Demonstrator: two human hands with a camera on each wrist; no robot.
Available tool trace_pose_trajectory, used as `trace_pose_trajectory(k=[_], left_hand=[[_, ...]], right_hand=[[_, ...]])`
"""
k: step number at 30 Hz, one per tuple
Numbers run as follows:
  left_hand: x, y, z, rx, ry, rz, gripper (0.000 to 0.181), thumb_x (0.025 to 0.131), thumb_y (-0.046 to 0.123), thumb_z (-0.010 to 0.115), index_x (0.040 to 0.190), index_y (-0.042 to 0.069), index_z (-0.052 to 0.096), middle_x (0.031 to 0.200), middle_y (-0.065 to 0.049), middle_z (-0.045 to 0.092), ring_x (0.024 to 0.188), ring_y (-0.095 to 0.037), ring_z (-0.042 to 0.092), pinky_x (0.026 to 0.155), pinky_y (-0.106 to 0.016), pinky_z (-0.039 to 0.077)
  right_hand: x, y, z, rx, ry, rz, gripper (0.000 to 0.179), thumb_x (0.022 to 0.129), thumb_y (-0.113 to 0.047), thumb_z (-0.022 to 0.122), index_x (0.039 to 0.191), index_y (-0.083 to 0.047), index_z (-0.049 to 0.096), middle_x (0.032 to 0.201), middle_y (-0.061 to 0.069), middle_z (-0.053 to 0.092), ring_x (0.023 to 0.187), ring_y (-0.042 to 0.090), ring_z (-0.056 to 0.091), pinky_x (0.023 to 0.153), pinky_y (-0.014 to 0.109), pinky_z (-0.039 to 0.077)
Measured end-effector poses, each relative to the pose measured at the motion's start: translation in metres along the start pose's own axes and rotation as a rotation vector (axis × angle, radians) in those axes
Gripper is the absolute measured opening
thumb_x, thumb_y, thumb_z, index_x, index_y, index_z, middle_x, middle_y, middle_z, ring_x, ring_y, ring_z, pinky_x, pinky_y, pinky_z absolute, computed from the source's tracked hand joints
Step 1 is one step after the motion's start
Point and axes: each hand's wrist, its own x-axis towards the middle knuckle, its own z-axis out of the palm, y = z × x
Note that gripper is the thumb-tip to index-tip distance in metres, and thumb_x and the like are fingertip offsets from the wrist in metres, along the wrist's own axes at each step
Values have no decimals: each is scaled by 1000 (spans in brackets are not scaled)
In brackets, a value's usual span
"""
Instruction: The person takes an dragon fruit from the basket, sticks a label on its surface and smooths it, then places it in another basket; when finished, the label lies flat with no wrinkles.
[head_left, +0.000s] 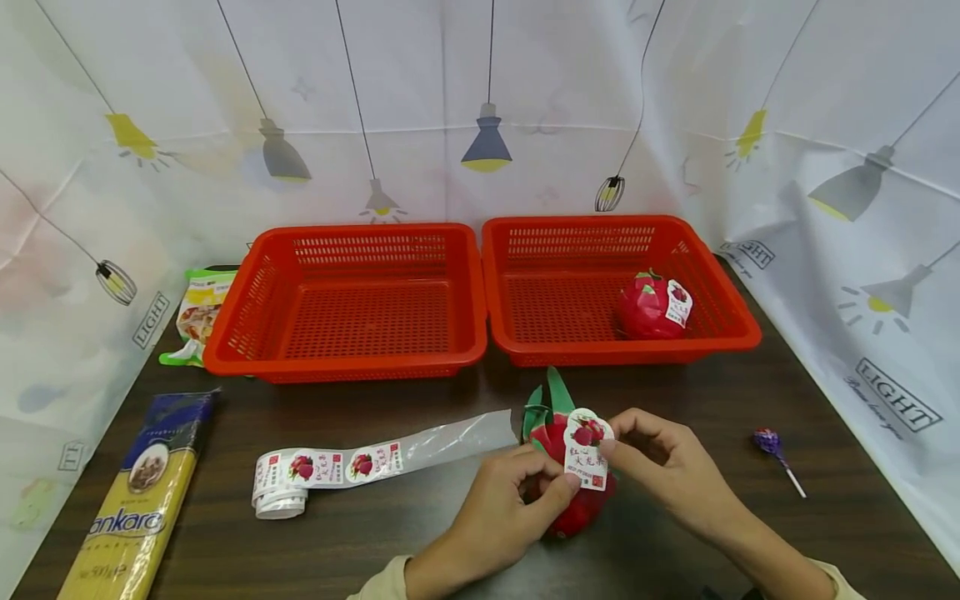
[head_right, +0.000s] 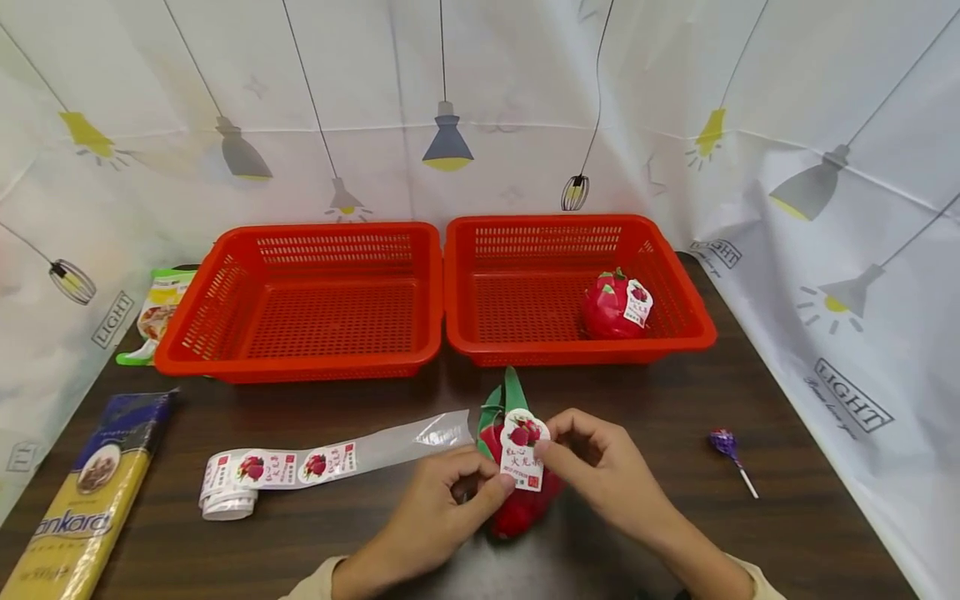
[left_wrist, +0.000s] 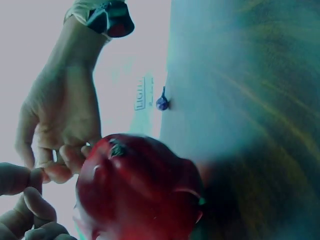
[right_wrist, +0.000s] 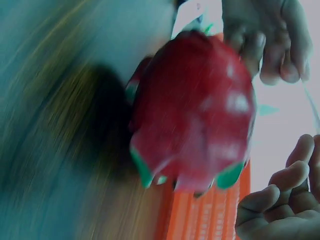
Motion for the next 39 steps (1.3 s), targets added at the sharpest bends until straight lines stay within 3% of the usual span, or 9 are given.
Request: trace_pose_trajectory(k=[6,10,16,23,32,39], left_hand=[[1,-3,8,65,-44,-115,24,96,22,69,75,11,69,58,10,44,53,7,35,49,-12,28],[5,-3,10,142,-31,-131,28,94,25,69,69,14,69,51,12,41,48,8,32,44,-14,23],[8,-3,11,220,-16,-123,30,90,21,71,61,16,67,46,8,49,45,13,31,41,-14,19],[8,-3,13,272,19,-94,28,84,17,73,57,18,66,45,8,53,46,15,31,42,-12,19],[6,-7,17,390,76,-50,37,86,21,75,53,19,59,44,14,42,47,14,28,42,-12,18],[4,-10,17,359,101,-31,37,84,15,77,55,18,53,49,14,36,50,9,28,44,-12,17]], right_hand=[[1,18,-7,-113,17,-11,11,102,-9,57,98,-14,65,86,-1,59,75,15,55,60,30,45],[2,28,-5,-201,51,-21,10,101,-11,62,95,-19,65,85,-4,58,72,10,54,58,27,45],[5,34,1,-264,90,-41,13,98,-11,66,91,-22,63,84,-5,56,68,9,53,56,25,46],[7,36,4,-280,85,1,13,97,-12,67,90,-22,64,84,-4,56,69,8,53,58,25,48],[9,37,4,-270,73,50,12,97,-17,68,90,-20,59,77,-4,52,66,7,50,54,25,44],[11,41,2,-212,35,40,5,98,-14,65,97,-15,61,84,-2,56,72,11,54,62,25,47]])
